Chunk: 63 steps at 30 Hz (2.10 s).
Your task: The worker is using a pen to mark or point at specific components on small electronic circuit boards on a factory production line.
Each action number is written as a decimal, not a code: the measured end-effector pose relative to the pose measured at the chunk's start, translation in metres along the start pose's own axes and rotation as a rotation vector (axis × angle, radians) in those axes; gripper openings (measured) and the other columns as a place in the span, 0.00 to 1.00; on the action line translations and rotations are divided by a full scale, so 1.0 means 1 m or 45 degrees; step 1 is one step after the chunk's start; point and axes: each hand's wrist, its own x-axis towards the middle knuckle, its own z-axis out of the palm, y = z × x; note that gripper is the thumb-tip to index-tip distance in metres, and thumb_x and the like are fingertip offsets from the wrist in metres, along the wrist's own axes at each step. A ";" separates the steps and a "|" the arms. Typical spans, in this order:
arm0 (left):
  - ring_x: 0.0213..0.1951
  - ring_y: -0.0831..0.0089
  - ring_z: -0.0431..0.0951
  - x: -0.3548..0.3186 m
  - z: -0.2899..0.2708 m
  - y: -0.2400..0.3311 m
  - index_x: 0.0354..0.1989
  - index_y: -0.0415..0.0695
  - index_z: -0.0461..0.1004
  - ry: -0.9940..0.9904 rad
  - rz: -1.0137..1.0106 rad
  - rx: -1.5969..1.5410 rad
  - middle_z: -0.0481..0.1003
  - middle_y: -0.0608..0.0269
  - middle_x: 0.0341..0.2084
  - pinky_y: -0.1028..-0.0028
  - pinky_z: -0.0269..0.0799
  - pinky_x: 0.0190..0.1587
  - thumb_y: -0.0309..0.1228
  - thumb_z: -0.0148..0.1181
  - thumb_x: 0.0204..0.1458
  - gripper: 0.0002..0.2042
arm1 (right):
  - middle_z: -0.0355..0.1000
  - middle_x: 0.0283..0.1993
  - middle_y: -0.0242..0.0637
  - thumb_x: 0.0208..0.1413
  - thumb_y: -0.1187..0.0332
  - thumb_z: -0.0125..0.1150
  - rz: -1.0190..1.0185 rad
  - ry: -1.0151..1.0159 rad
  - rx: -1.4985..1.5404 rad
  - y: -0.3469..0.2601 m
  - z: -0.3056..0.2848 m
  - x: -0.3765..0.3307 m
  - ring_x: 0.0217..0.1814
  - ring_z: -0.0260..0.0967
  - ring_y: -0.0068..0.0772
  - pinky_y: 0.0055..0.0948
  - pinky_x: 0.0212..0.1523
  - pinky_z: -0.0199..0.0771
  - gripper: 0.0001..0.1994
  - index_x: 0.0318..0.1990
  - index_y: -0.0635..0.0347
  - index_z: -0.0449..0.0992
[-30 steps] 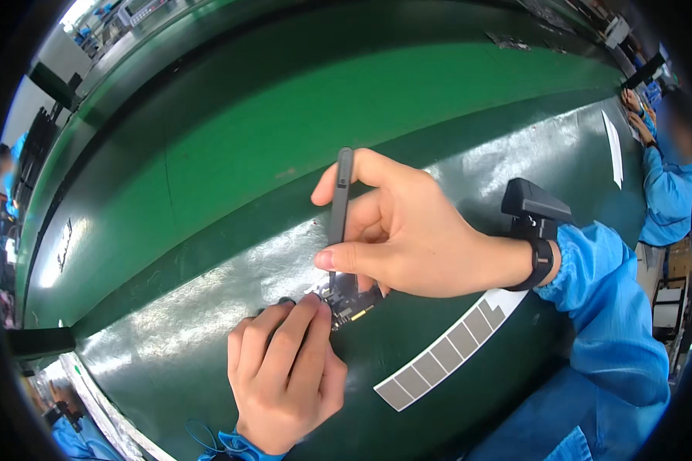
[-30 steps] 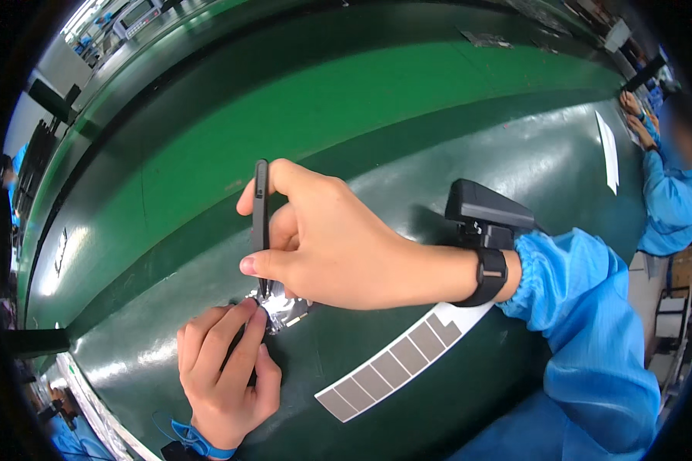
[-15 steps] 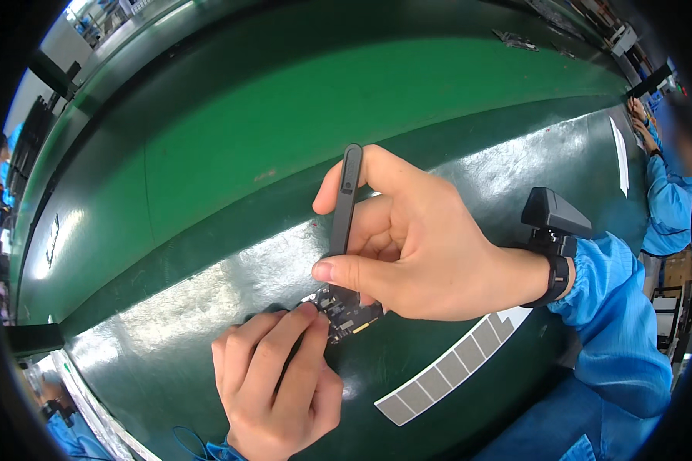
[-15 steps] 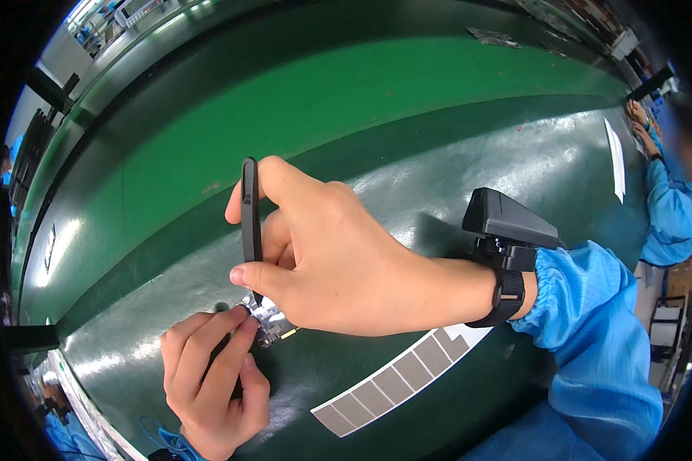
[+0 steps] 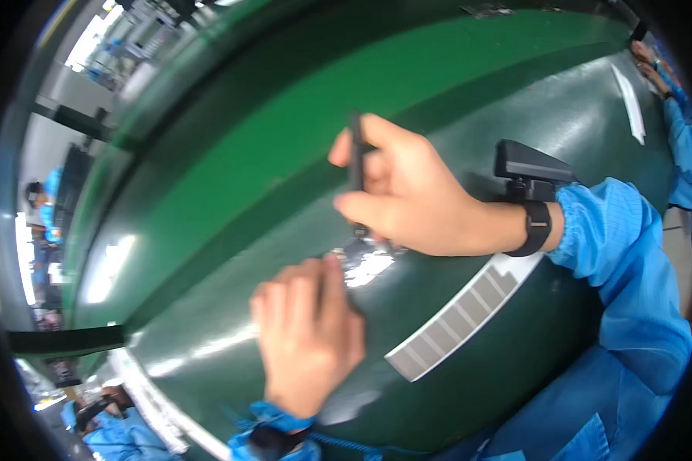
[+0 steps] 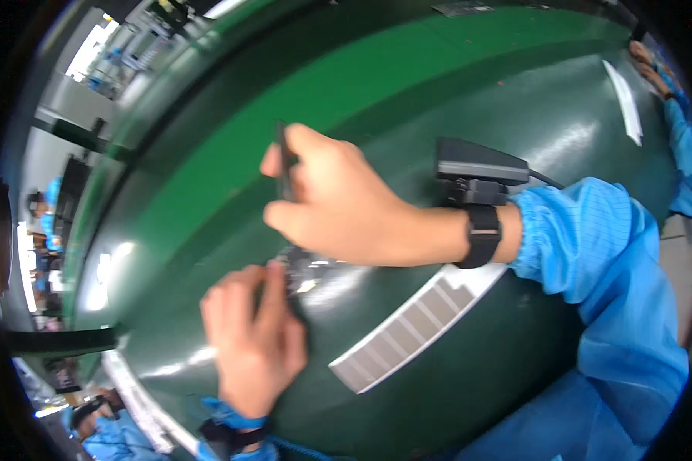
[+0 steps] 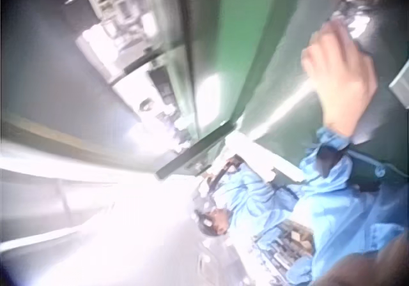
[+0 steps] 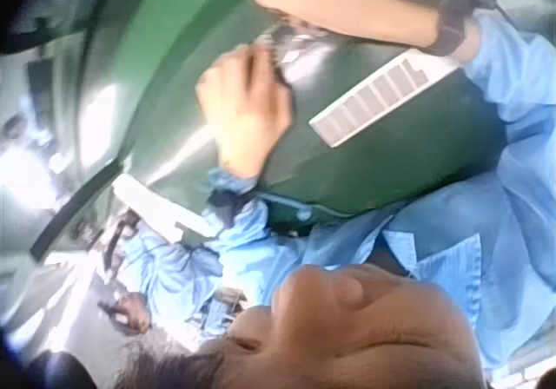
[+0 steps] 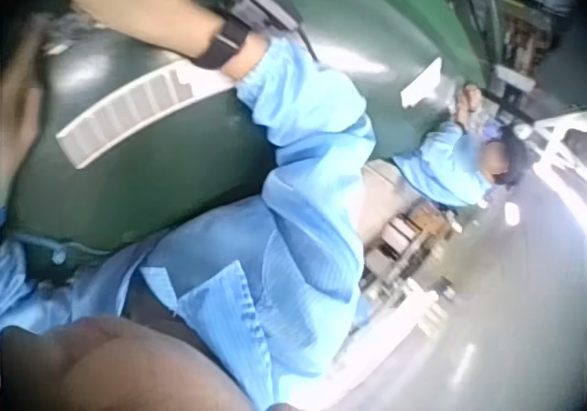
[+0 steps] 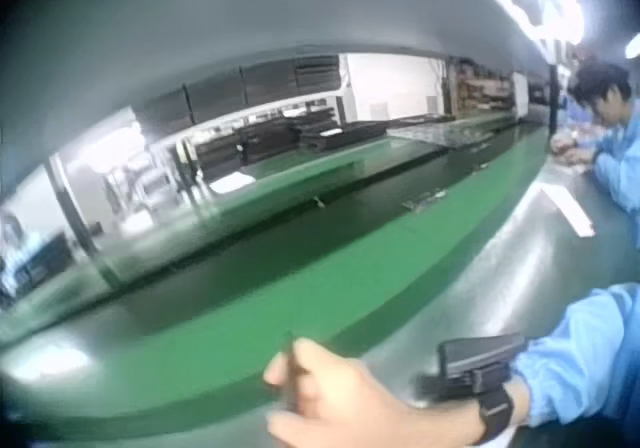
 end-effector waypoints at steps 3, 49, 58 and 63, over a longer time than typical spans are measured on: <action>0.49 0.53 0.76 0.003 0.018 -0.003 0.51 0.33 0.76 0.088 -0.041 -0.335 0.74 0.47 0.52 0.58 0.69 0.47 0.28 0.67 0.46 0.23 | 0.72 0.48 0.35 0.58 0.81 0.63 0.028 -0.111 0.318 0.027 -0.001 -0.005 0.43 0.69 0.16 0.21 0.34 0.73 0.23 0.58 0.69 0.62; 0.29 0.46 0.80 0.081 0.063 -0.152 0.30 0.36 0.78 0.828 -0.624 -0.338 0.79 0.46 0.24 0.55 0.76 0.33 0.23 0.60 0.52 0.03 | 0.76 0.37 0.59 0.66 0.75 0.54 -0.254 -1.258 1.001 -0.139 -0.034 -0.008 0.36 0.77 0.52 0.41 0.36 0.80 0.08 0.47 0.74 0.69; 0.23 0.58 0.80 0.082 0.069 -0.157 0.32 0.36 0.80 0.833 -0.549 -0.282 0.77 0.51 0.20 0.65 0.76 0.30 0.24 0.61 0.51 0.05 | 0.75 0.35 0.59 0.66 0.75 0.54 -0.189 -1.193 0.822 -0.152 -0.045 -0.013 0.34 0.76 0.52 0.41 0.35 0.78 0.07 0.44 0.74 0.70; 0.21 0.63 0.79 0.080 0.062 -0.152 0.32 0.35 0.80 0.824 -0.590 -0.378 0.78 0.53 0.19 0.67 0.74 0.28 0.23 0.61 0.50 0.05 | 0.74 0.34 0.59 0.66 0.75 0.54 -0.131 -1.206 0.746 -0.157 -0.045 -0.015 0.33 0.75 0.52 0.41 0.34 0.77 0.07 0.42 0.74 0.70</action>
